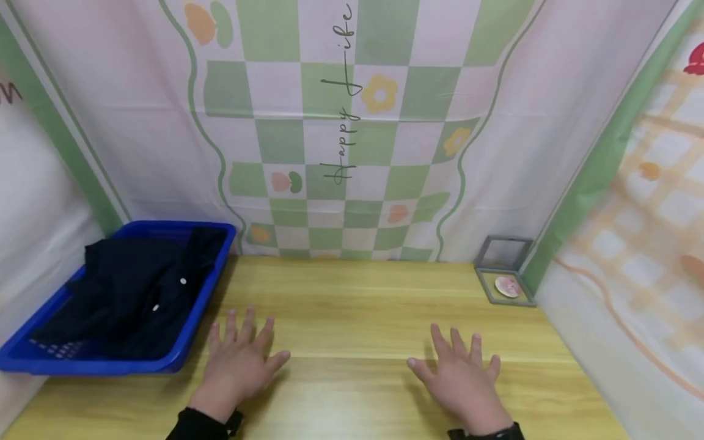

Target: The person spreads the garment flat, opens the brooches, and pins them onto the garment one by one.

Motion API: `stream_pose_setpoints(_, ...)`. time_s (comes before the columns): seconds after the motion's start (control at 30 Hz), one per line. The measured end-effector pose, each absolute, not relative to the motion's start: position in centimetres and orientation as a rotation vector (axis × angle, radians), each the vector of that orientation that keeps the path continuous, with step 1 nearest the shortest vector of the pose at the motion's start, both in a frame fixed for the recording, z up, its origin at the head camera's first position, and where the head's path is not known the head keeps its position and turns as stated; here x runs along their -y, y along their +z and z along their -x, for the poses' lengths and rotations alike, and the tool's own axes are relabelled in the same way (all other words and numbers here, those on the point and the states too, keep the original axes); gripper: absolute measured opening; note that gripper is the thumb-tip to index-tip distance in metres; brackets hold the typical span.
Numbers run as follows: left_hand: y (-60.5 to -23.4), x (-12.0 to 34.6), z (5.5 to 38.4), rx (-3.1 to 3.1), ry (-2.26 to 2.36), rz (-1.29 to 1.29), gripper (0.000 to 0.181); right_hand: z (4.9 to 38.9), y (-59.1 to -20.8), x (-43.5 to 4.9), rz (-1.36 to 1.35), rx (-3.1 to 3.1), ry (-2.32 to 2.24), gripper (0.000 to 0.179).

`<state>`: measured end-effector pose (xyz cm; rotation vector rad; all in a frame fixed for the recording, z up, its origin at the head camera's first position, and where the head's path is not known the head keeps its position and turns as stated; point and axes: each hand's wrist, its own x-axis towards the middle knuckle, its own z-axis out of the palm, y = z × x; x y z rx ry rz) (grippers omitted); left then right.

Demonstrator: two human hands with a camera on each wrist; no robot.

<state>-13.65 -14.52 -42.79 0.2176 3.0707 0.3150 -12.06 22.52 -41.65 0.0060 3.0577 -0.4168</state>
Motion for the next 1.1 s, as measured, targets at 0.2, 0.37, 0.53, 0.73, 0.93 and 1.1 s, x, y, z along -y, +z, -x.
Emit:
stream_pose_setpoints(0.2,-43.1,14.9,13.0,-3.104,0.214,-0.440,0.070,12.2,-41.5,-23.1,-0.018,-3.060,-0.395,0.102)
stream_pose_setpoints(0.37,-42.3,15.1,11.8,-3.028,0.266,-0.589,0.069,12.4,-41.6,-23.1,0.002,-3.067,-0.398,0.101)
stream_pose_setpoints(0.53,-40.8,15.8,11.1,-2.994,0.366,-0.840,0.065,12.5,-41.7,-23.0,0.014,-3.067,-0.387,0.098)
stream_pose_setpoints(0.73,-37.9,17.6,11.6,-3.173,0.287,-1.096,0.058,12.6,-41.9,-23.3,0.011,-3.072,-0.379,0.094)
stream_pose_setpoints(0.93,-35.3,22.0,12.8,-3.308,0.242,-1.005,0.056,12.5,-41.9,-23.4,0.023,-3.069,-0.383,0.094)
stream_pose_setpoints(1.1,-34.0,26.9,13.5,-3.262,0.138,-0.627,0.060,12.5,-41.9,-23.3,0.038,-3.064,-0.377,0.093)
